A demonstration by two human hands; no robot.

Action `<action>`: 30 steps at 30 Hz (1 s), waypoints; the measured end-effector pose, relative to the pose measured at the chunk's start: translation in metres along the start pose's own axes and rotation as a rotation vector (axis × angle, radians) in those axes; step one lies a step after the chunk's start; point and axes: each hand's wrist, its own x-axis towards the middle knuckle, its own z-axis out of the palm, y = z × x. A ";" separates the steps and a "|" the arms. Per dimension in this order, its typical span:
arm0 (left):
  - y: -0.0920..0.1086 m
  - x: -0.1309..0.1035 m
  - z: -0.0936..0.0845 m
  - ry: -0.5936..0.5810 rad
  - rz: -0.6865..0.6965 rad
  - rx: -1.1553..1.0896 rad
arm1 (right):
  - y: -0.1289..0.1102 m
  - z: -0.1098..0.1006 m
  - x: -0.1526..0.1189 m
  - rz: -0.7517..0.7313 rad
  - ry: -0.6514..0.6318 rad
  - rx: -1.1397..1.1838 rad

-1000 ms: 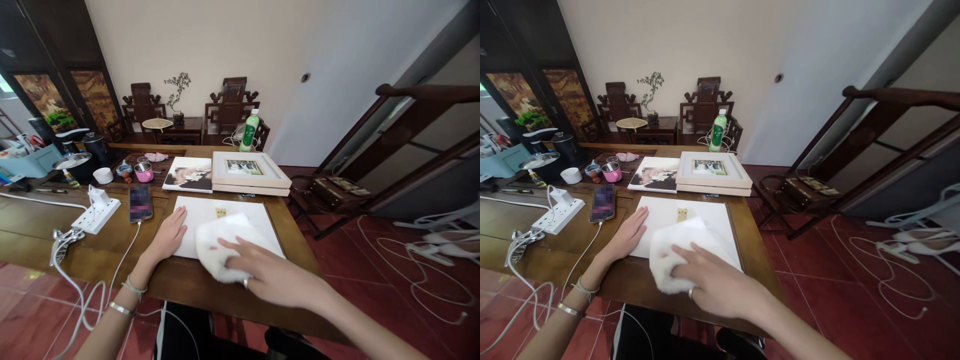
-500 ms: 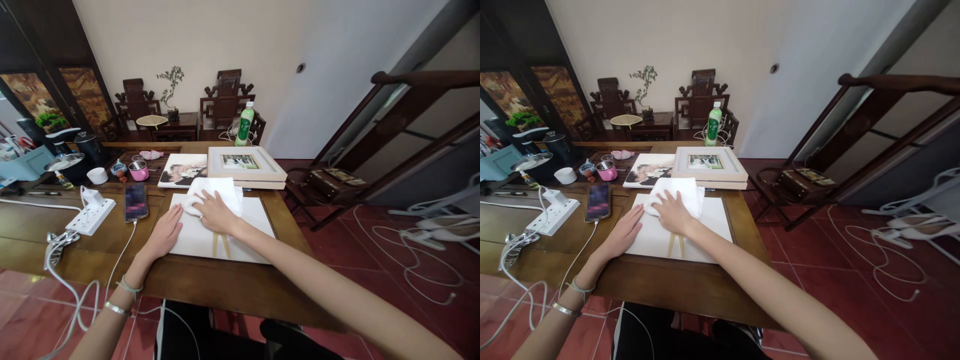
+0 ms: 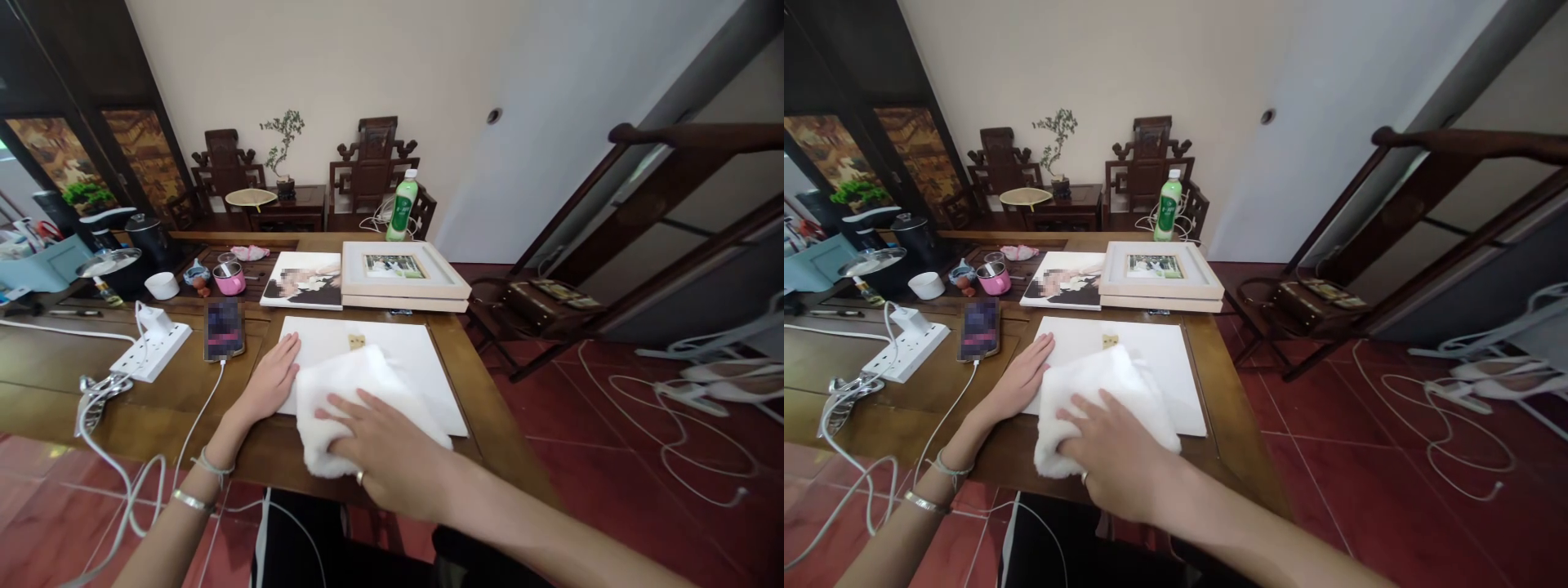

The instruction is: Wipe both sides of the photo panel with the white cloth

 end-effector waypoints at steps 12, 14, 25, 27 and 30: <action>0.012 -0.002 -0.011 0.009 -0.135 -0.248 | 0.067 -0.004 0.078 0.320 0.251 -0.172; 0.015 -0.003 -0.015 0.034 -0.160 -0.338 | 0.057 0.001 0.086 0.220 0.221 -0.190; 0.019 -0.002 -0.016 0.036 -0.117 -0.254 | 0.028 0.013 0.010 -0.244 0.085 -0.131; 0.018 -0.002 -0.014 0.001 -0.093 -0.194 | 0.031 0.019 -0.011 -0.176 0.118 -0.089; 0.015 -0.001 -0.011 -0.005 -0.036 -0.117 | 0.042 0.027 -0.032 -0.063 0.208 -0.079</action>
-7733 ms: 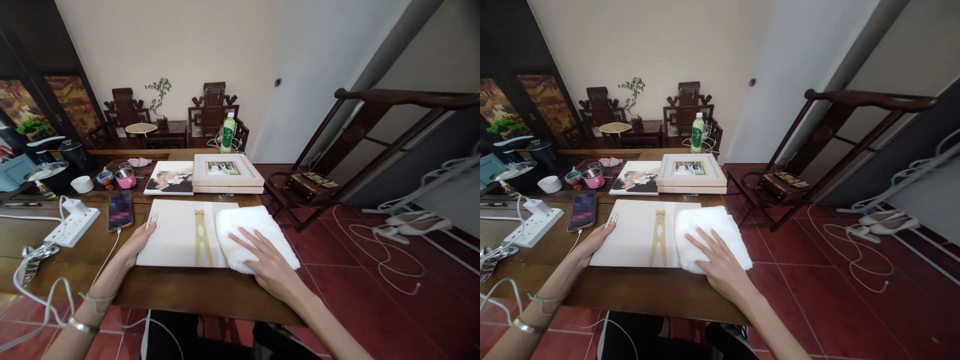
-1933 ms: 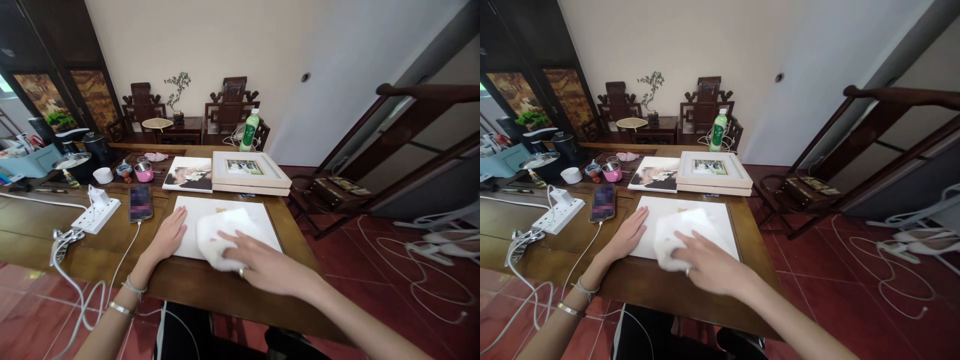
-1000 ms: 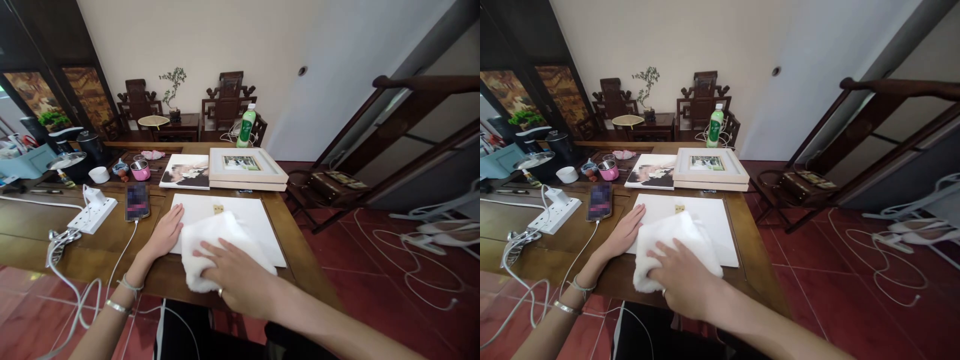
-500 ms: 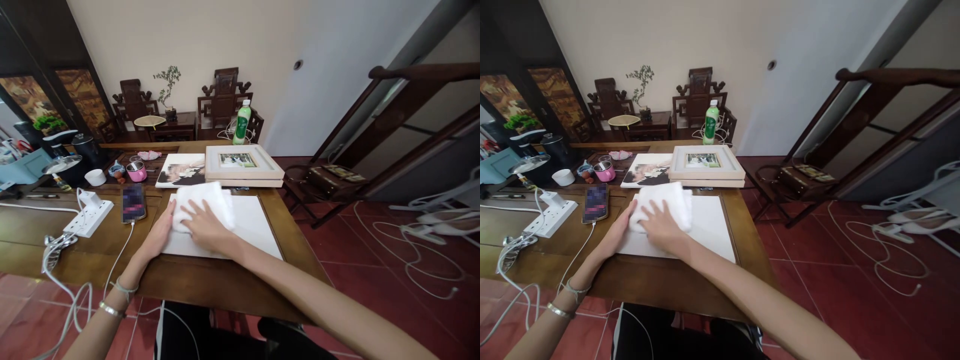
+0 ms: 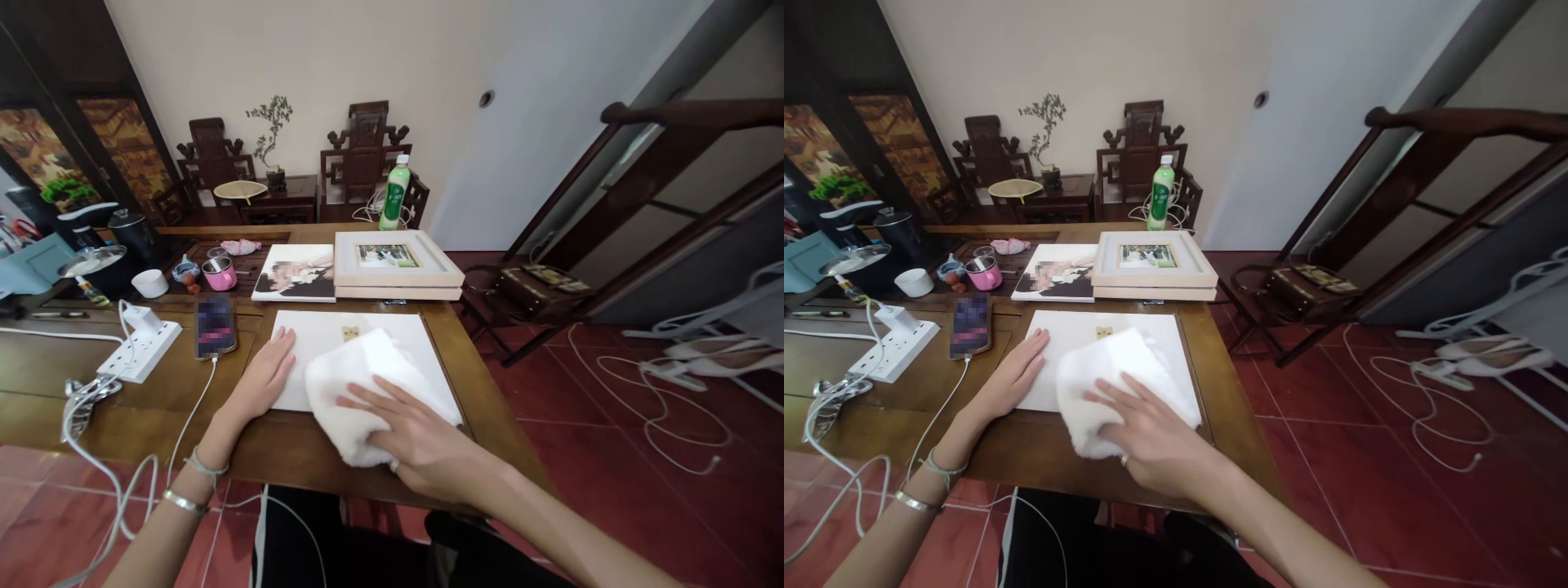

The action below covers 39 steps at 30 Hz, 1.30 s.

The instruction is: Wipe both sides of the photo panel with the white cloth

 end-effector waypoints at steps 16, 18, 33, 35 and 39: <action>-0.004 0.002 0.001 0.012 0.068 0.071 | 0.050 -0.028 0.183 0.226 0.059 0.117; -0.006 0.002 0.001 0.012 0.066 0.066 | 0.053 -0.031 0.191 0.250 0.047 0.126; -0.007 -0.001 0.002 -0.018 0.052 0.092 | 0.125 -0.056 0.027 0.552 0.124 0.097; -0.007 -0.001 0.002 -0.028 0.046 0.103 | 0.127 -0.052 0.013 0.533 0.121 0.104; -0.006 0.000 0.001 -0.024 0.048 0.113 | 0.125 -0.037 0.005 0.456 0.119 0.095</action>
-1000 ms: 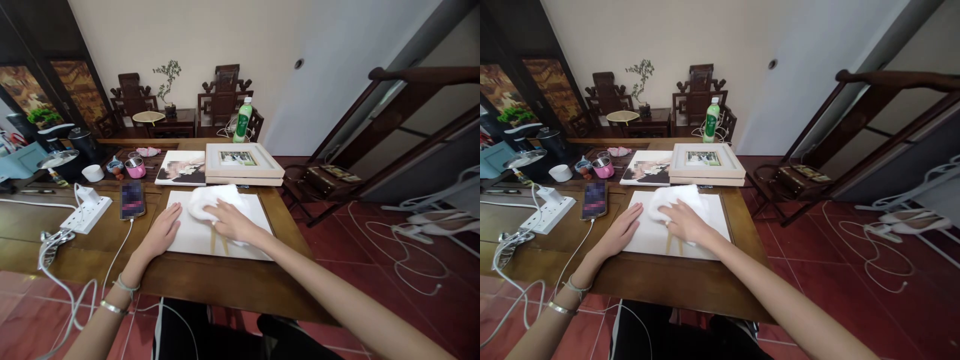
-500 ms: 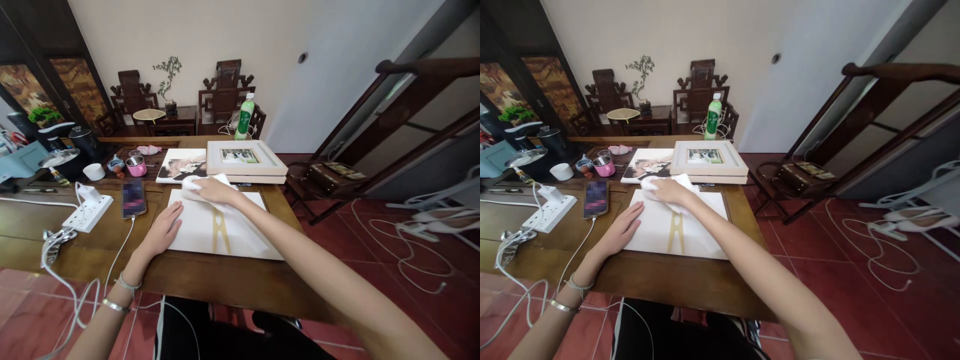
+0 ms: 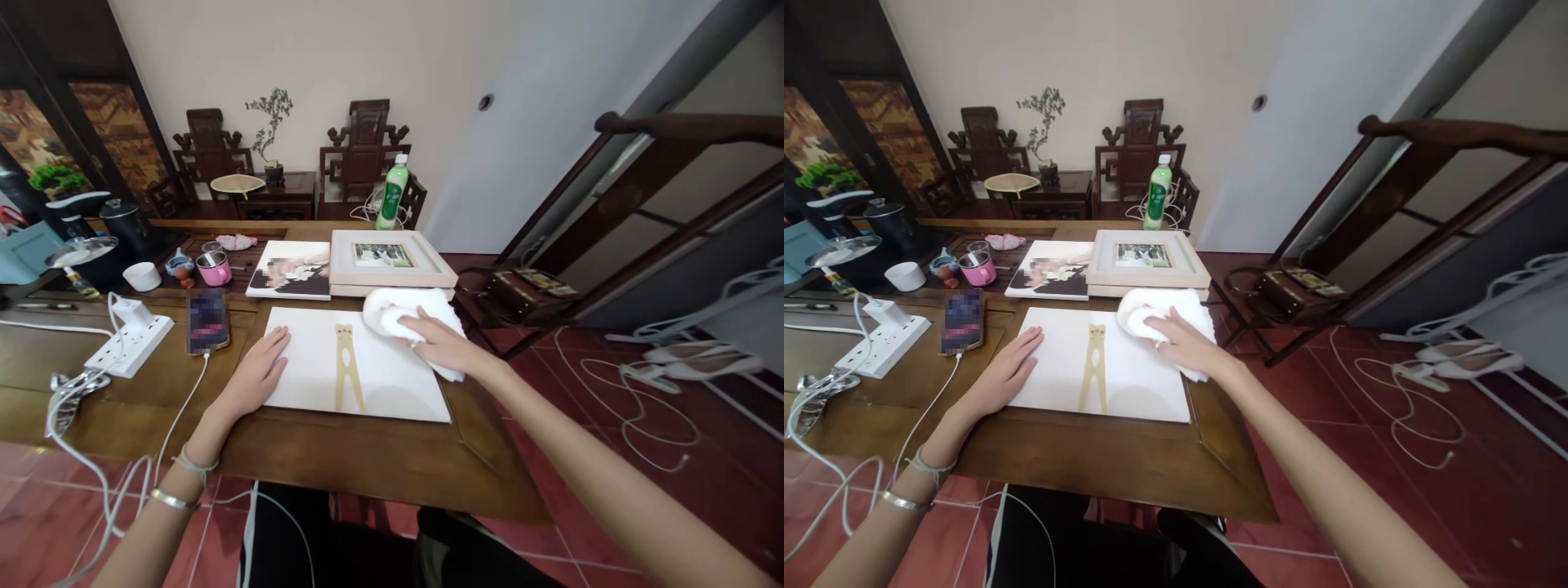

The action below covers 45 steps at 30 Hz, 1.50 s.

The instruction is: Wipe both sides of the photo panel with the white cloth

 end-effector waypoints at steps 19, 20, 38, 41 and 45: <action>-0.001 0.001 0.000 0.018 0.009 -0.003 | -0.074 0.001 -0.111 -0.183 -0.212 -0.063; 0.000 0.001 0.000 0.016 0.007 -0.006 | -0.067 -0.001 -0.100 -0.138 -0.213 -0.058; 0.000 0.001 0.000 0.015 0.008 -0.037 | -0.012 0.004 -0.013 0.039 -0.055 0.002; -0.001 0.001 0.001 0.011 0.006 -0.033 | -0.037 0.018 -0.051 -0.132 -0.041 -0.061; -0.001 0.001 0.002 0.003 -0.007 -0.027 | -0.070 0.024 -0.095 -0.266 -0.052 -0.099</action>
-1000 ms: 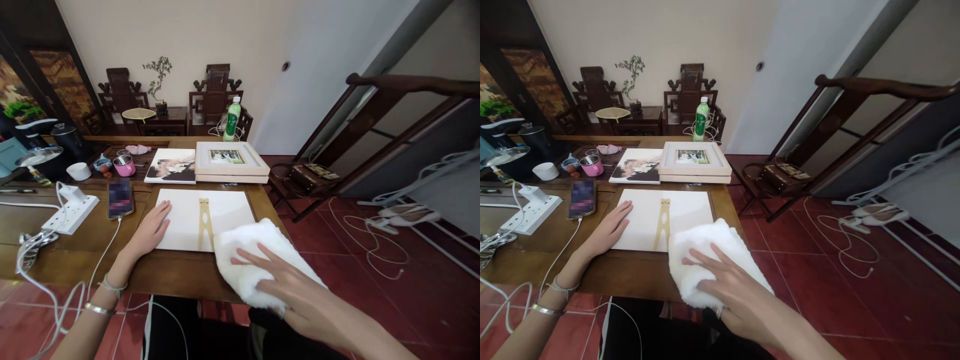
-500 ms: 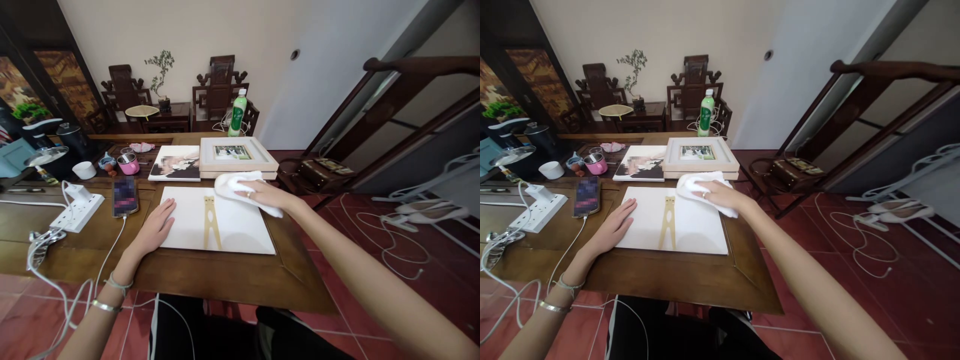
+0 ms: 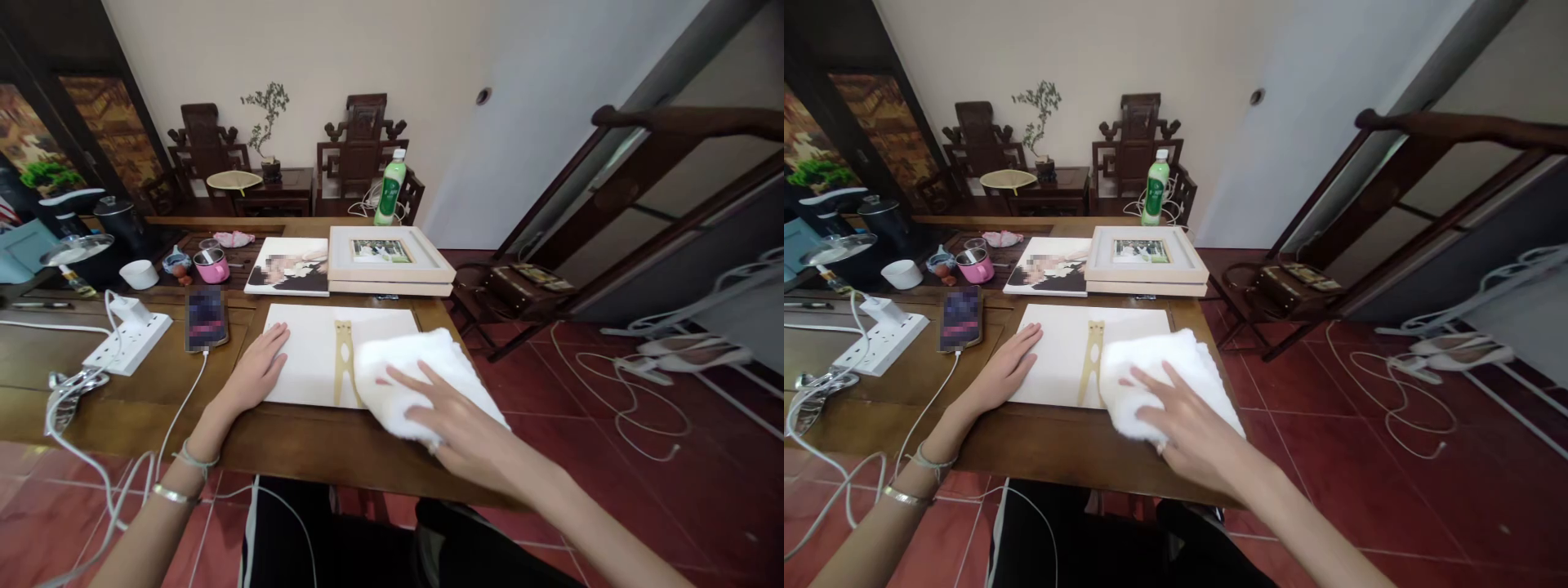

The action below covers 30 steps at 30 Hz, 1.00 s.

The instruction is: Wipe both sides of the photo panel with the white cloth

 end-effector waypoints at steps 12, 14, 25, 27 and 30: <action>-0.001 -0.001 0.000 -0.011 0.006 0.018 | 0.040 -0.010 0.019 0.186 -0.043 0.062; 0.000 -0.001 -0.001 -0.010 0.005 0.011 | 0.058 -0.008 0.049 0.217 0.001 0.095; 0.002 0.001 -0.003 -0.010 0.004 -0.010 | 0.038 0.003 0.109 0.160 0.109 0.071; 0.002 0.001 -0.003 -0.007 0.006 -0.006 | 0.023 0.008 0.089 0.081 0.093 0.036; 0.002 0.000 -0.002 -0.001 0.012 -0.004 | -0.004 0.016 0.056 -0.036 0.026 0.000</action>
